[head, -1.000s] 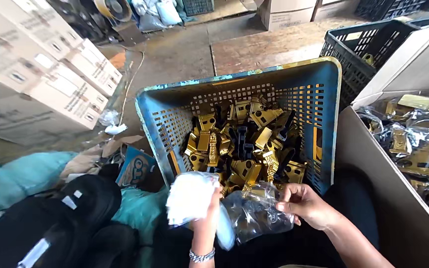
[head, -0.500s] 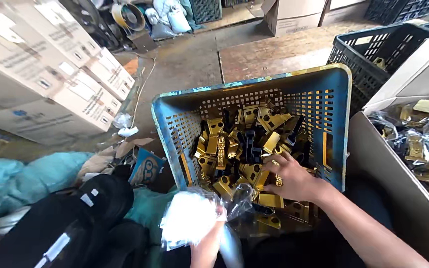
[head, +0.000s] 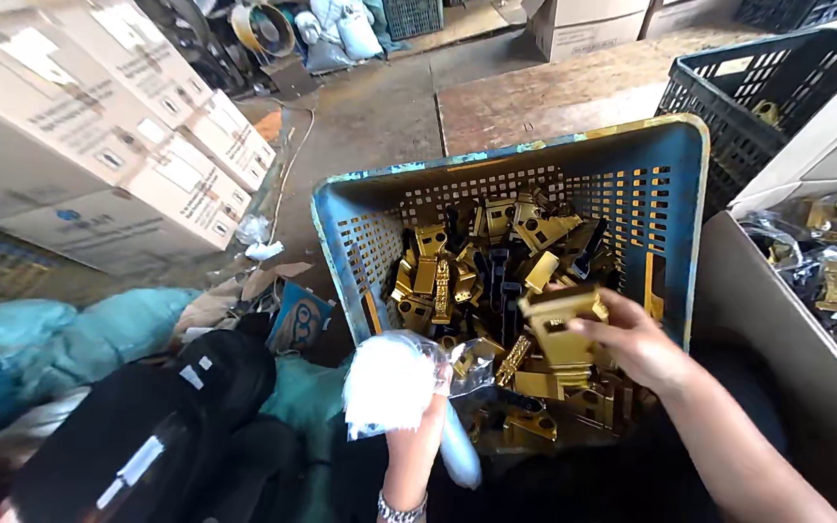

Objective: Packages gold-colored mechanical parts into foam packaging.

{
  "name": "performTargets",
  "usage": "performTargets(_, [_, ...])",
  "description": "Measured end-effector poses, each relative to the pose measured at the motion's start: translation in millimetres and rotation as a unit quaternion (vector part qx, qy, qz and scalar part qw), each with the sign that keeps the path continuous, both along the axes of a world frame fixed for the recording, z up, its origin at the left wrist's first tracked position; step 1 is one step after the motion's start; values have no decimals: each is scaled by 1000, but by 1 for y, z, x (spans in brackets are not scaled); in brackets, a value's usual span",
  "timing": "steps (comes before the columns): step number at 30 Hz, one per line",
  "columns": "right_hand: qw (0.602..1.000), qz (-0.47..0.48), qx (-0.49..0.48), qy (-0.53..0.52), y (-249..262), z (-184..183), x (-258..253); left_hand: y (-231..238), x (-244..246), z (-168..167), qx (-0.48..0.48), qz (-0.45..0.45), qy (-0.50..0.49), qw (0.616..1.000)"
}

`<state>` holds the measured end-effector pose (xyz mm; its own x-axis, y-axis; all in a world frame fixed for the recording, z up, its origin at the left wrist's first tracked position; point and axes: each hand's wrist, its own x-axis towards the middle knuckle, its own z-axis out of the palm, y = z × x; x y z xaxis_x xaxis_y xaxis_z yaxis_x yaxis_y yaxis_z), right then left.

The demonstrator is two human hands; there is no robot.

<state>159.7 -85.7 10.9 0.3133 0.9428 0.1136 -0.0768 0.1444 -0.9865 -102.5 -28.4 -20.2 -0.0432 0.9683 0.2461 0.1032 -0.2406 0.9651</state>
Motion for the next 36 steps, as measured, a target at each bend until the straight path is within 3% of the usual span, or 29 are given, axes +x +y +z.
performTargets(3, [991, 89, 55, 84, -12, 11, 6, 2, 18, 7, -3, -43, -12, 999])
performTargets(6, [966, 244, -35, 71, -15, 12, -3, -2, 34, 16, -49, -94, -23, 994])
performTargets(8, [968, 234, -88, -35, -10, 8, -19, -3, 44, 20, -90, -128, -64, 986])
performTargets(9, [966, 191, -89, -146, -6, 4, -27, -2, 49, 21, -96, -130, -79, 984])
performTargets(10, [946, 150, -94, -273, -2, 0, -35, -2, 52, 20, -90, -122, -78, 985])
performTargets(12, [857, 155, -168, -462, 5, 3, -47, 0, 51, 12, -39, -106, -22, 993])
performTargets(14, [793, 185, -206, -543, 11, 5, -55, 0, 49, 5, 14, -94, 60, 994])
performTargets(16, [782, 202, -227, -544, 14, 5, -56, -5, 47, 5, 26, -104, 87, 990])
performTargets(18, [806, 193, -258, -496, 24, 11, -53, -11, 50, 5, 74, -126, 114, 983])
performTargets(20, [868, 179, -246, -394, 31, 11, -50, -16, 54, 4, 129, -138, 148, 971])
performTargets(23, [931, 213, -176, -239, 30, 20, -46, 0, 60, -2, 146, -58, 142, 977])
performTargets(27, [992, 100, -69, 28, 24, 2, -51, 3, 61, 17, -21, -85, -70, 994])
performTargets(29, [987, 59, -27, 150, 23, -16, -56, -10, 69, 28, -115, -135, -176, 968])
performTargets(31, [973, 62, -22, 221, 17, -19, -61, -17, 73, 28, -131, -161, -184, 961])
performTargets(33, [986, 28, -9, 163, 15, -23, -63, -19, 67, 21, -100, -187, -134, 968])
performTargets(36, [991, -22, -50, -120, 19, -18, -56, -22, 63, 19, -86, -187, -126, 970])
